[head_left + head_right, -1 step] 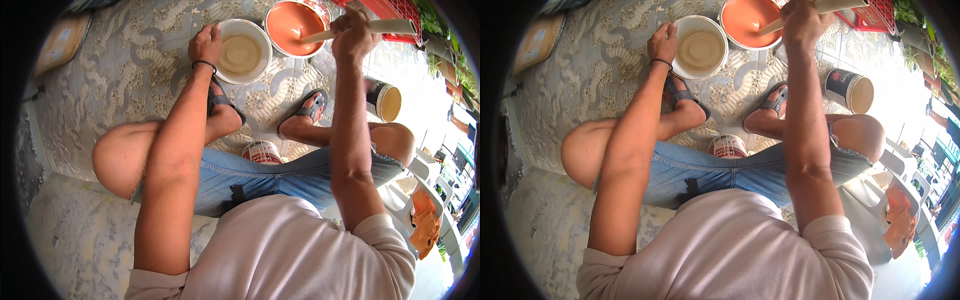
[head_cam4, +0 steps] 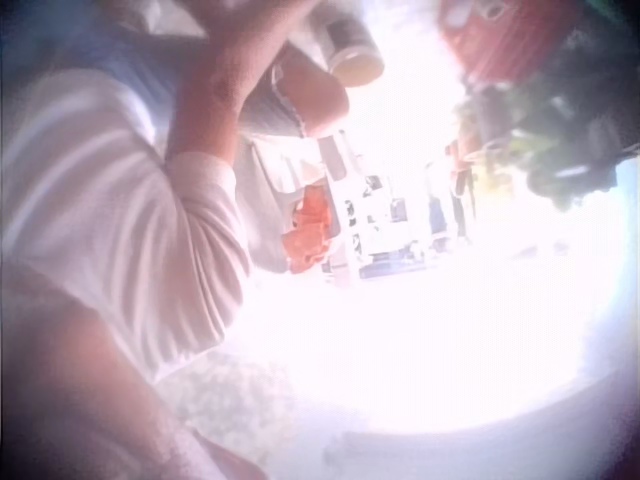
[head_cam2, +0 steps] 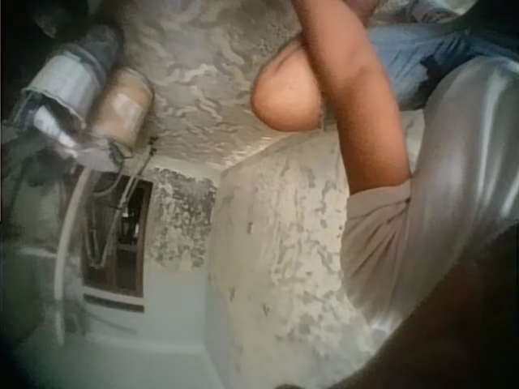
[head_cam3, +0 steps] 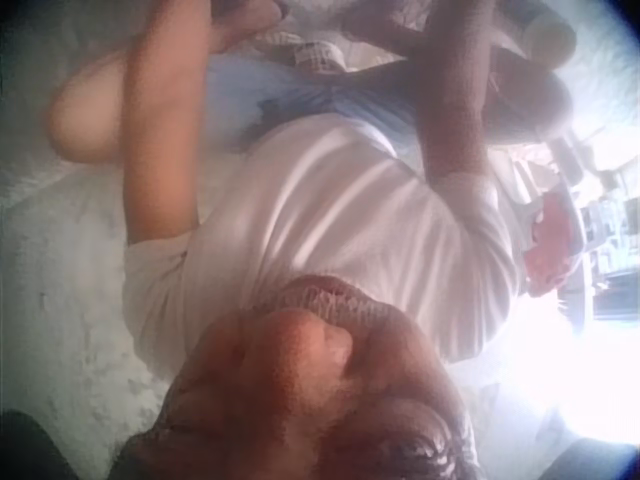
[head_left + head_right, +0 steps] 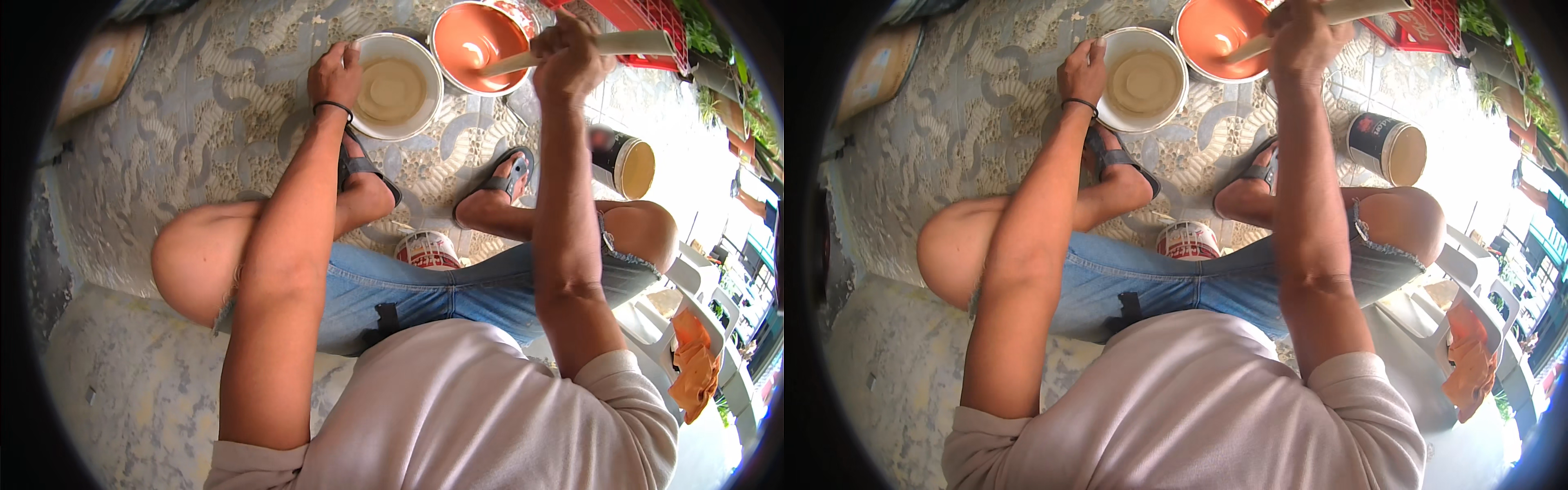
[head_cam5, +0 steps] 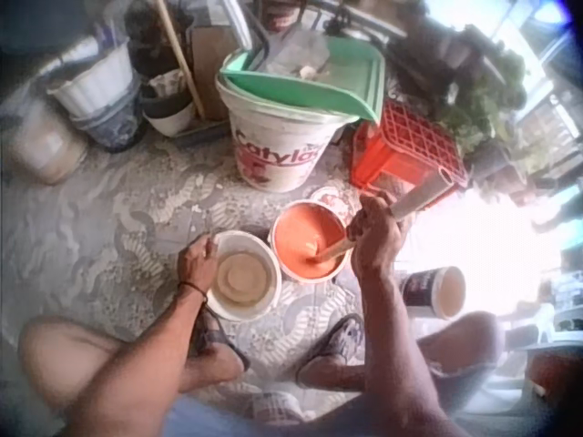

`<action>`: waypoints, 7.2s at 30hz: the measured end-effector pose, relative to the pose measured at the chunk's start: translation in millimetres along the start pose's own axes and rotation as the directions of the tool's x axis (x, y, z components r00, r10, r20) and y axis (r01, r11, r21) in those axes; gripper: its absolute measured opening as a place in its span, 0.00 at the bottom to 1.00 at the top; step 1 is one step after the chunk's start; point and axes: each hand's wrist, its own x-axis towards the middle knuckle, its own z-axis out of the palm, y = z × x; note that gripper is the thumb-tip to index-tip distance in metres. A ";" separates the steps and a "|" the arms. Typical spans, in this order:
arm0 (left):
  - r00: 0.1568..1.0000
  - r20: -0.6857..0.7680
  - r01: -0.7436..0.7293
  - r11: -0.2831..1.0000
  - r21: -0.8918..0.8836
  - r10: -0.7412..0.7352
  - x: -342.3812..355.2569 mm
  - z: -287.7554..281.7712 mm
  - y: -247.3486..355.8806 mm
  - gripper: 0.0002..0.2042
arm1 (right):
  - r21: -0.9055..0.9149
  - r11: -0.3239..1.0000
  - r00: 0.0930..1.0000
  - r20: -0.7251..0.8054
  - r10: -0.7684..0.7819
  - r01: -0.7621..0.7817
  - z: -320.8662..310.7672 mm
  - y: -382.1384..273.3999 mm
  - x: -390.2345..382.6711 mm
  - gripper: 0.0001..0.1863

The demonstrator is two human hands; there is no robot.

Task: The person sits on the floor and stirs orange paint in a bucket using a wooden stick. They then pour some of the mixed paint into a smaller container and wipe their hands with a cloth.

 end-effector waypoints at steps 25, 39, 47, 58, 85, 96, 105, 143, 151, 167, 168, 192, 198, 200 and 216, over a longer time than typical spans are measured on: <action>1.000 -0.013 0.004 1.000 -0.017 -0.004 1.0 -3.6 -0.6 0.20 | 0.037 0.998 0.993 -0.101 -0.054 0.058 -5.2 12.0 2.7 0.13; 1.000 0.011 -0.008 1.000 0.000 0.008 3.6 -2.0 1.6 0.20 | 0.062 0.997 0.998 0.021 -0.051 0.050 13.2 19.7 2.1 0.14; 0.999 0.038 -0.015 1.000 0.003 0.015 5.8 2.3 9.3 0.20 | 0.215 0.976 0.996 0.086 0.003 -0.021 30.1 8.1 49.8 0.13; 1.000 0.016 -0.017 1.000 -0.014 0.017 4.4 0.7 15.2 0.19 | 0.082 0.976 0.980 -0.034 -0.198 0.200 41.2 14.9 30.4 0.15; 0.994 0.043 0.108 0.976 -0.191 -0.101 7.1 -3.1 5.5 0.20 | 0.096 0.938 0.943 -0.029 -0.331 0.333 11.6 -165.9 19.1 0.17; 0.992 0.029 0.126 0.982 -0.139 -0.123 1.9 -6.9 4.3 0.21 | 0.156 0.951 0.962 -0.103 -0.255 0.269 -26.3 -172.5 26.7 0.09; 0.982 0.089 0.189 0.908 -0.375 -0.167 1.5 -5.5 -7.2 0.23 | 0.231 0.961 0.933 -0.356 -0.059 0.150 -119.2 -172.6 40.4 0.08; 0.860 -0.470 -0.501 0.497 -0.709 0.197 8.4 -179.8 143.0 0.15 | -0.652 0.670 0.761 0.618 0.197 0.356 27.5 21.5 48.4 0.26; 0.931 -0.365 -0.320 0.515 -0.795 0.016 31.0 -196.2 109.2 0.24 | -0.737 0.627 0.670 0.333 0.663 -0.254 -69.4 134.8 106.8 0.38; 0.924 -0.371 -0.283 0.490 -0.825 -0.091 49.0 -179.3 76.6 0.51 | -0.834 0.439 0.775 0.508 0.376 0.334 -25.8 88.6 96.5 0.16; 0.913 -0.396 -0.303 0.489 -0.818 -0.097 46.4 -164.0 98.7 0.49 | -0.830 0.433 0.795 0.508 0.331 0.350 -49.9 99.8 116.7 0.16; 0.659 -0.638 -0.718 0.587 -0.375 0.399 -65.9 -214.5 204.1 0.22 | -0.853 0.327 0.769 0.513 0.381 0.407 -30.7 42.1 8.7 0.12; 0.835 -0.505 -0.516 0.632 -0.578 0.220 -73.6 -216.5 159.3 0.20 | -0.853 0.427 0.806 0.467 0.365 0.301 -15.8 30.5 0.6 0.16; 0.862 -0.477 -0.476 0.602 -0.642 0.172 -70.8 -212.3 160.1 0.19 | -0.858 0.446 0.819 0.435 0.373 0.252 -22.1 20.5 4.3 0.17; 0.944 -0.329 -0.306 0.428 -0.850 0.023 -68.4 -226.2 172.3 0.15 | -0.489 0.666 0.761 0.005 0.648 -0.564 -52.6 -20.0 -35.6 0.09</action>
